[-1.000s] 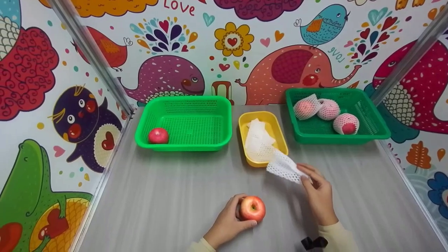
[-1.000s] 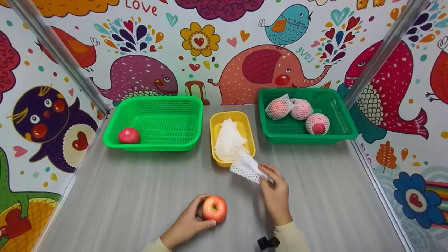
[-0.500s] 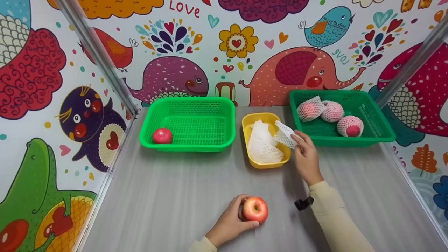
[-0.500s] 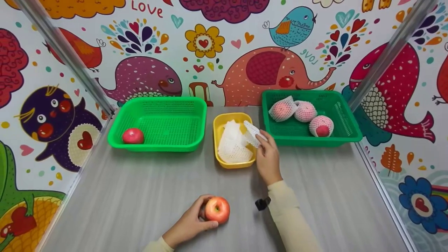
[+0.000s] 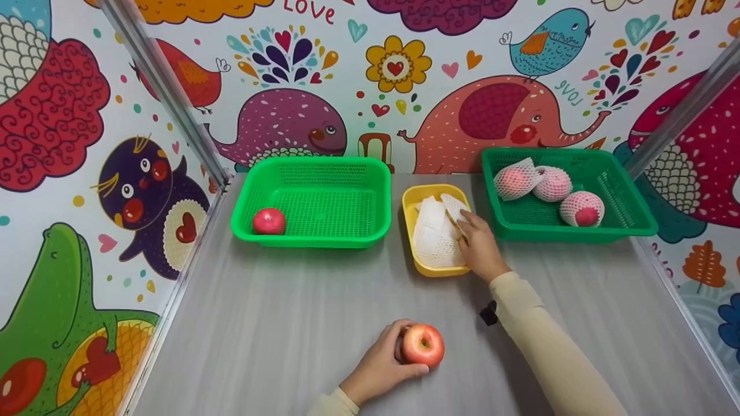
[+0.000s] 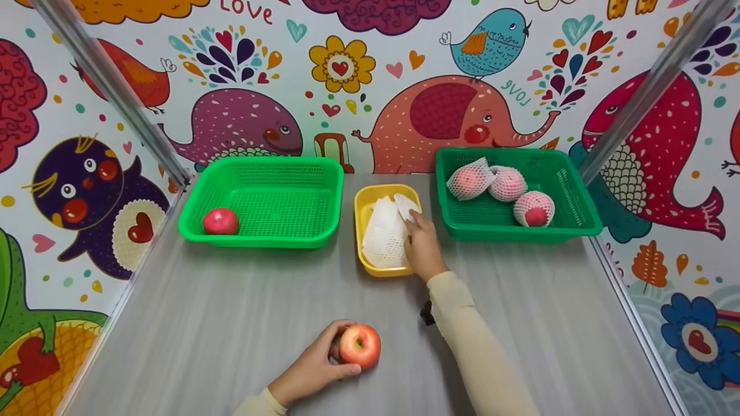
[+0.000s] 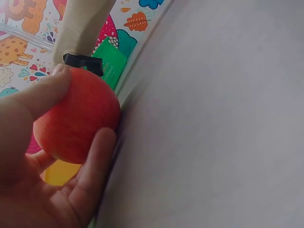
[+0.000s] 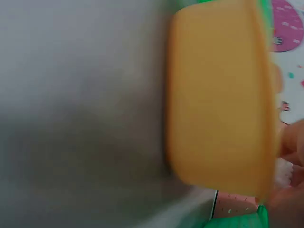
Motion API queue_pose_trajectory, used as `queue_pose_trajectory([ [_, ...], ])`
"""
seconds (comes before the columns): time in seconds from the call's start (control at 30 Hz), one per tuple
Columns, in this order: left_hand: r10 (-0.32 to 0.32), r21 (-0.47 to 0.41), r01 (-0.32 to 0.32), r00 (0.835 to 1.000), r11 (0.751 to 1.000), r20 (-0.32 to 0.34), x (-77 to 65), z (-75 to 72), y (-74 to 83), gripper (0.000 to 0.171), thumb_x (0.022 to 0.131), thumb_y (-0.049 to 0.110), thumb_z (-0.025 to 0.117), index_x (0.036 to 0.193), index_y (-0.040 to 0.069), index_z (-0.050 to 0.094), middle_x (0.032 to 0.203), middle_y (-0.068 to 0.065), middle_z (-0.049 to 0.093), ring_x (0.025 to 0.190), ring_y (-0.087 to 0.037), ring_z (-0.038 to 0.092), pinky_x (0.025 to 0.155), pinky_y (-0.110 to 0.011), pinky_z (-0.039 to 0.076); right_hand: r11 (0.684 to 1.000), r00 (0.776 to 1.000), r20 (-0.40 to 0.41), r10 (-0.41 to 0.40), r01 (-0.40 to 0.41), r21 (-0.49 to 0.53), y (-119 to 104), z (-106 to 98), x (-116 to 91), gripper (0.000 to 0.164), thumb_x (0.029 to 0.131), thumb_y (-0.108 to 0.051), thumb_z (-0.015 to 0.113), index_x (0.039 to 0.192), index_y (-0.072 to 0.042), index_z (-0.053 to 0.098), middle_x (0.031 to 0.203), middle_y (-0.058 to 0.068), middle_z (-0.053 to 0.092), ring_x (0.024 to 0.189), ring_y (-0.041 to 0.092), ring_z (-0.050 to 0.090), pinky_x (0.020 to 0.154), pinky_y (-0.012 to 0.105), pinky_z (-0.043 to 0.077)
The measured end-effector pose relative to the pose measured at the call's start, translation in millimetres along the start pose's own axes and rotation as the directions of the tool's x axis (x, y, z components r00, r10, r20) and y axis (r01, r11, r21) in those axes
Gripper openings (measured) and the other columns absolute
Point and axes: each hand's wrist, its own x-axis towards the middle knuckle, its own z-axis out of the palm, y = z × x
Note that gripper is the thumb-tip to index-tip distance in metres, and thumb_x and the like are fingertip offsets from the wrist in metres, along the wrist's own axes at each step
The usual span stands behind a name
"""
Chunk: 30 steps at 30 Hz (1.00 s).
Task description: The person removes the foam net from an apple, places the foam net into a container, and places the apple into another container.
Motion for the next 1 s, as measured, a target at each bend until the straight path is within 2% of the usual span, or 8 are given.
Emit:
queue_pose_trajectory([
  [0.13, 0.001, 0.006, -0.001, 1.000, 1.000, -0.001, 0.1, -1.6, -0.4, 0.073, 0.075, 0.052, 0.086, 0.136, 0.039, 0.047, 0.123, 0.010, 0.050, 0.093, -0.011, 0.054, 0.078, -0.026, 0.047, 0.997, 0.998, 0.064, 0.002, 0.003, -0.079, -1, 6, 2, 0.035, 0.093, 0.003, 0.065, 0.126, 0.013, 0.062, 0.146, 0.021, 0.049, 0.138, 0.040, 0.039, 0.113, 0.052, 0.031],
  [0.3, 0.005, 0.005, -0.005, 1.000, 1.000, 0.005, -0.4, -1.8, -1.0, 0.074, 0.075, 0.051, 0.086, 0.137, 0.038, 0.047, 0.122, 0.010, 0.050, 0.091, -0.010, 0.054, 0.077, -0.025, 0.047, 0.990, 0.982, 0.170, 0.080, -0.058, -0.129, -3, 12, 5, 0.036, 0.096, -0.005, 0.063, 0.127, 0.012, 0.062, 0.145, 0.019, 0.051, 0.136, 0.037, 0.043, 0.112, 0.050, 0.034],
  [0.5, -0.003, -0.007, 0.003, 1.000, 1.000, 0.008, -0.5, -1.8, -0.6, 0.073, 0.075, 0.050, 0.086, 0.137, 0.038, 0.047, 0.124, 0.009, 0.050, 0.097, -0.010, 0.054, 0.080, -0.025, 0.047, 0.978, 0.958, 0.223, 0.179, -0.149, -0.148, -5, 17, 10, 0.034, 0.098, -0.011, 0.061, 0.126, 0.008, 0.065, 0.143, 0.018, 0.053, 0.133, 0.036, 0.047, 0.111, 0.050, 0.036],
  [0.57, -0.006, -0.019, 0.006, 1.000, 1.000, 0.011, -0.7, -1.0, -0.5, 0.073, 0.076, 0.049, 0.086, 0.136, 0.038, 0.048, 0.124, 0.009, 0.050, 0.097, -0.011, 0.054, 0.080, -0.026, 0.048, 0.974, 0.949, 0.249, 0.195, -0.157, -0.165, -6, 18, 11, 0.034, 0.098, -0.013, 0.061, 0.125, 0.007, 0.066, 0.142, 0.018, 0.054, 0.132, 0.036, 0.048, 0.110, 0.050, 0.036],
  [0.83, -0.008, -0.041, 0.009, 1.000, 0.999, 0.024, -0.8, -0.9, -0.1, 0.072, 0.076, 0.047, 0.086, 0.136, 0.040, 0.048, 0.124, 0.009, 0.051, 0.095, -0.011, 0.055, 0.079, -0.027, 0.048, 0.963, 0.923, 0.358, 0.138, -0.040, -0.266, -14, 23, 13, 0.030, 0.097, -0.016, 0.063, 0.115, 0.007, 0.071, 0.133, 0.022, 0.060, 0.123, 0.037, 0.056, 0.108, 0.047, 0.039],
  [1.0, -0.025, -0.046, 0.026, 0.999, 0.999, 0.036, 1.9, -2.6, 1.1, 0.072, 0.076, 0.049, 0.086, 0.136, 0.039, 0.048, 0.125, 0.009, 0.051, 0.100, -0.012, 0.054, 0.082, -0.029, 0.047, 0.944, 0.890, 0.439, 0.124, 0.031, -0.329, -21, 20, 22, 0.030, 0.096, -0.017, 0.067, 0.116, 0.006, 0.071, 0.129, 0.023, 0.062, 0.113, 0.038, 0.059, 0.106, 0.048, 0.041],
])
